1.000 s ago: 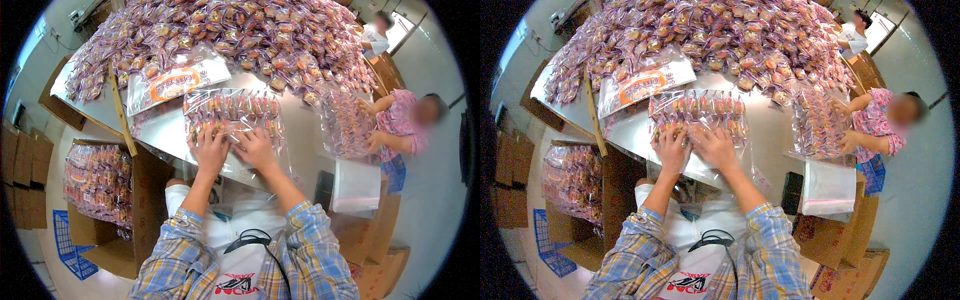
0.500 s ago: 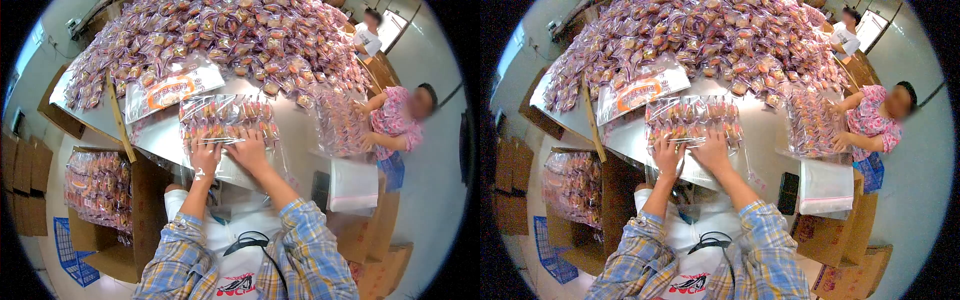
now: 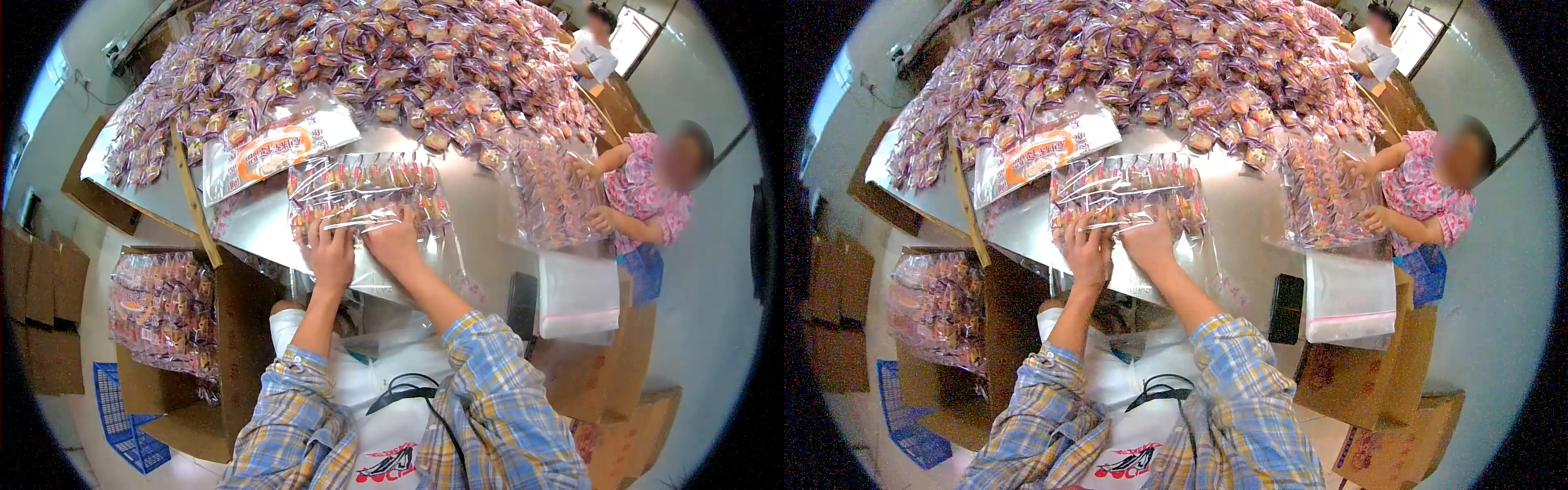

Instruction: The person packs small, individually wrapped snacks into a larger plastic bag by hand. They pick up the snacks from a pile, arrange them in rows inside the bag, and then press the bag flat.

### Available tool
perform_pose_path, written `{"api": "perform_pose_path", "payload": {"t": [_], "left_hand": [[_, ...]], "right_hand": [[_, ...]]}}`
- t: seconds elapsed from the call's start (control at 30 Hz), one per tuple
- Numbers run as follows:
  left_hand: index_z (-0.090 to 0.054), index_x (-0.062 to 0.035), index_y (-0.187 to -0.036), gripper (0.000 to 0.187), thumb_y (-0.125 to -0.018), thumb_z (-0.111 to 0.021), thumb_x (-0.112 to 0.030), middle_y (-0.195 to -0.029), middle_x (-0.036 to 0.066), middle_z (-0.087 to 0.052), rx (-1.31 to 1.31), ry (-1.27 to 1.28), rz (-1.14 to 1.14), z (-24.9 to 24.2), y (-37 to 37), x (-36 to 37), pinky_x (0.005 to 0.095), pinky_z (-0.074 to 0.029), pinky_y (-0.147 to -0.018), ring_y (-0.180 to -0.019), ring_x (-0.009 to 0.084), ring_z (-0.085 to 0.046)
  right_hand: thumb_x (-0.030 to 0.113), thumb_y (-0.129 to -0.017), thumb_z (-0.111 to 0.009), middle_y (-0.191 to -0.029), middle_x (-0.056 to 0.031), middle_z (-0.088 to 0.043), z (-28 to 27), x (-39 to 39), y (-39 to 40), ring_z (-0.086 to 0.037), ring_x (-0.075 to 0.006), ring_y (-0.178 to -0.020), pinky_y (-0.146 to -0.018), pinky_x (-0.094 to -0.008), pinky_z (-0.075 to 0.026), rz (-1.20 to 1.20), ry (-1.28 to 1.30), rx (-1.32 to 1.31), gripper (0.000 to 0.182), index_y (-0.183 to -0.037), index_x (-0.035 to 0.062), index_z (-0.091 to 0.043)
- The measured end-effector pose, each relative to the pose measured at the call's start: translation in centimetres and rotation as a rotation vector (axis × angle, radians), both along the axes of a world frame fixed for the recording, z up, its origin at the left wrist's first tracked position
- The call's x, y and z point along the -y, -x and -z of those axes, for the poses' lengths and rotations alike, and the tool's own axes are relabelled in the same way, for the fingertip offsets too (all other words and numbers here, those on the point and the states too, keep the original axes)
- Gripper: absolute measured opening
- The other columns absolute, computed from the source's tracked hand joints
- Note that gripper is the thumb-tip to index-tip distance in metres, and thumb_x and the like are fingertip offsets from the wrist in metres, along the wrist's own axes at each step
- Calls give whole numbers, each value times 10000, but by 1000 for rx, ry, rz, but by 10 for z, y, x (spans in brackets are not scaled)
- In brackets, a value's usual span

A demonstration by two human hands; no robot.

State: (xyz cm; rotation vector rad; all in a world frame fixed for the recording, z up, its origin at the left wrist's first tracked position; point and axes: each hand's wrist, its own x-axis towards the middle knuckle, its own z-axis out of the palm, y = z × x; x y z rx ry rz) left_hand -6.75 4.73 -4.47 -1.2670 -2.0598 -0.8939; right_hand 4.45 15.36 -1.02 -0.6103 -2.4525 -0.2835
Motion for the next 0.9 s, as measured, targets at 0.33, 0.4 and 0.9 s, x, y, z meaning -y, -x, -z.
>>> {"api": "perform_pose_path", "payload": {"t": [0.33, 0.4, 0.9], "left_hand": [[-666, -192, -1370, 554, -839, -752, -322, -1394, 108, -613, -12, 175, -32, -19, -2, -1, 640, -227, -1141, -1336, 314, -501], [-666, -184, -1366, 556, -833, -756, -310, -1335, 120, -643, -77, 136, -19, -20, 4, -5, 656, -235, -1130, -1279, 345, -536], [-606, -265, -1452, 614, -868, -718, -418, -1506, 74, -561, -117, 308, 103, -46, -13, -5, 631, -168, -1196, -1422, 322, -462]], "right_hand": [[162, -784, -688, -1217, -120, -672, -16, 10, -7, -583, -312, -1122, -993, -455, -435, -40, 210, 16, 575, -1350, 74, -636], [128, -774, -681, -1235, -124, -667, -22, 1, -17, -579, -319, -1158, -1025, -471, -431, -111, 273, 63, 603, -1371, 68, -620], [241, -891, -636, -1326, -143, -682, 23, -18, -26, -593, -312, -1315, -1149, -498, -368, -1, 122, -192, 426, -1288, 98, -695]]}}
